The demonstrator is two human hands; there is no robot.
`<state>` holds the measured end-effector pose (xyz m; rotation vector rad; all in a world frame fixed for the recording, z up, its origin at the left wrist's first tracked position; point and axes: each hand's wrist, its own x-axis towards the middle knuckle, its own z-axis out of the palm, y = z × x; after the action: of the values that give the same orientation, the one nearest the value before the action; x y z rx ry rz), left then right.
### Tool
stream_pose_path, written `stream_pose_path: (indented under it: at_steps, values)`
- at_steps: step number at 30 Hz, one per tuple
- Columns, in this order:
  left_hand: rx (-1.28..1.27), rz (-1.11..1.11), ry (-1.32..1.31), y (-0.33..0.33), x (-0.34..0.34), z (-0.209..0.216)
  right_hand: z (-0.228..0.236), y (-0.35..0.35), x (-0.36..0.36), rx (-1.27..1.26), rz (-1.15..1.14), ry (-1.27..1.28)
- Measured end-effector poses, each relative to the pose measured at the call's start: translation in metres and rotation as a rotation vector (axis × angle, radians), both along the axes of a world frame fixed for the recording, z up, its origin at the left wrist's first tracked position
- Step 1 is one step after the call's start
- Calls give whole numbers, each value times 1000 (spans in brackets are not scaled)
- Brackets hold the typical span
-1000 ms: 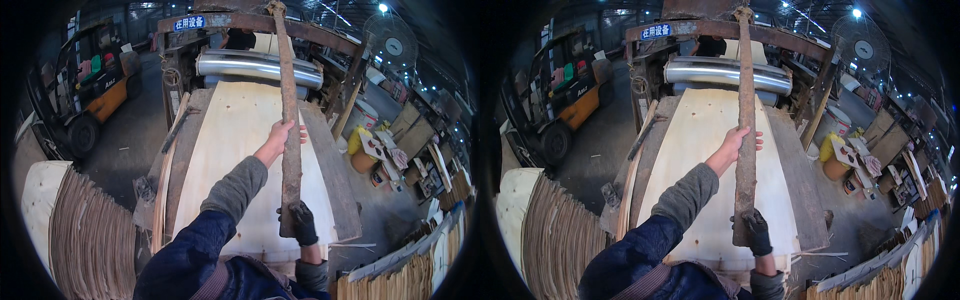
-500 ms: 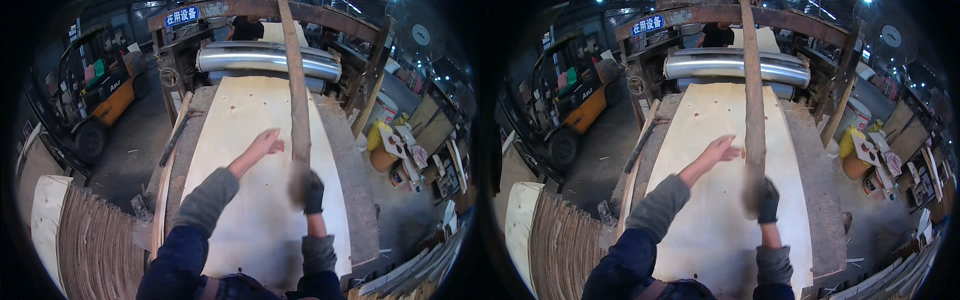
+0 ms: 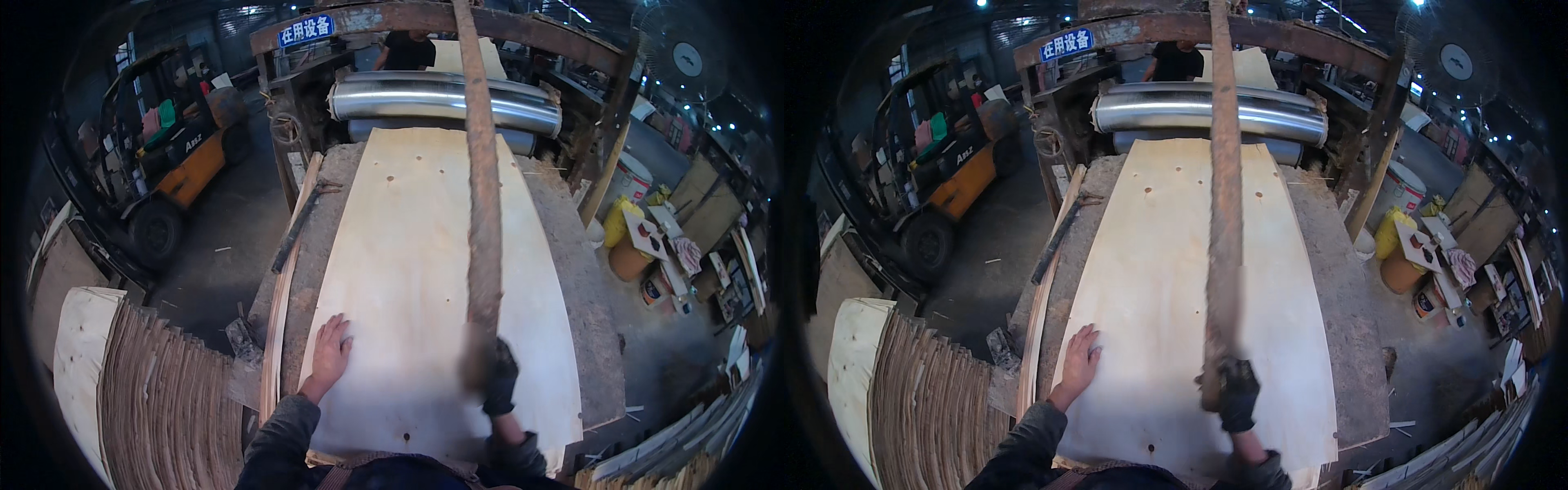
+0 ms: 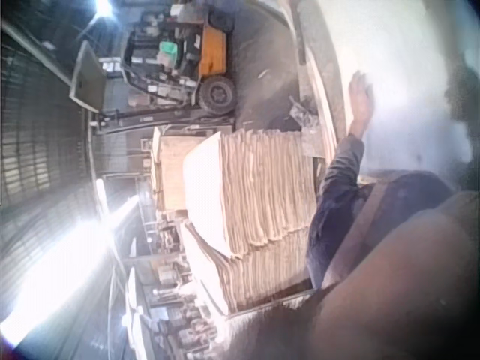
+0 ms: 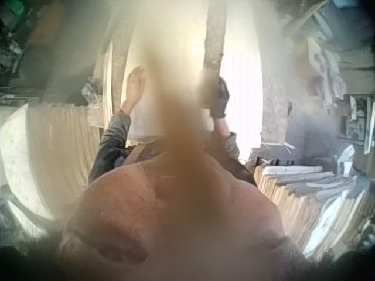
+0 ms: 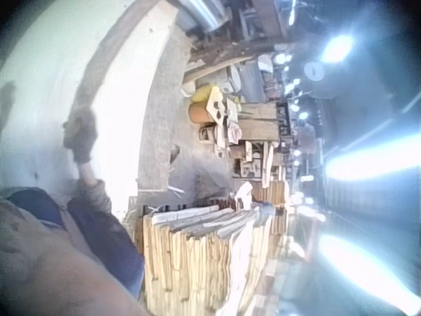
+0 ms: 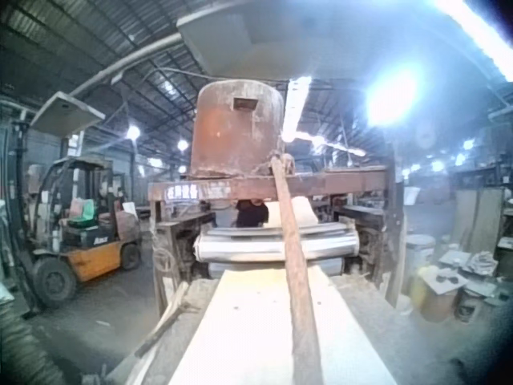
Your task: The person picks up thin wood sheets from a pile, feeds them through a roller machine, and stacks the glued sheets on a platform.
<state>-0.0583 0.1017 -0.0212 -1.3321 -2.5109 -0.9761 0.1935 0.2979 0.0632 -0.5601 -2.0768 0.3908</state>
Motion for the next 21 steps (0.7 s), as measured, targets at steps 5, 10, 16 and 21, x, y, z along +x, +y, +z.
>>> stream_pose_path:
  at_steps: [5,10,16,21]
  values:
    - [15,15,21,-1,3,2,-6,-40,-28,-574,129,266]
    - [53,18,8,-1,1,1,-55,5,-105,-676,197,309]
    - [49,17,-5,2,-3,-1,-111,55,-202,-879,308,543]
    - [33,40,0,-2,-3,-2,-94,106,-239,-825,382,692]
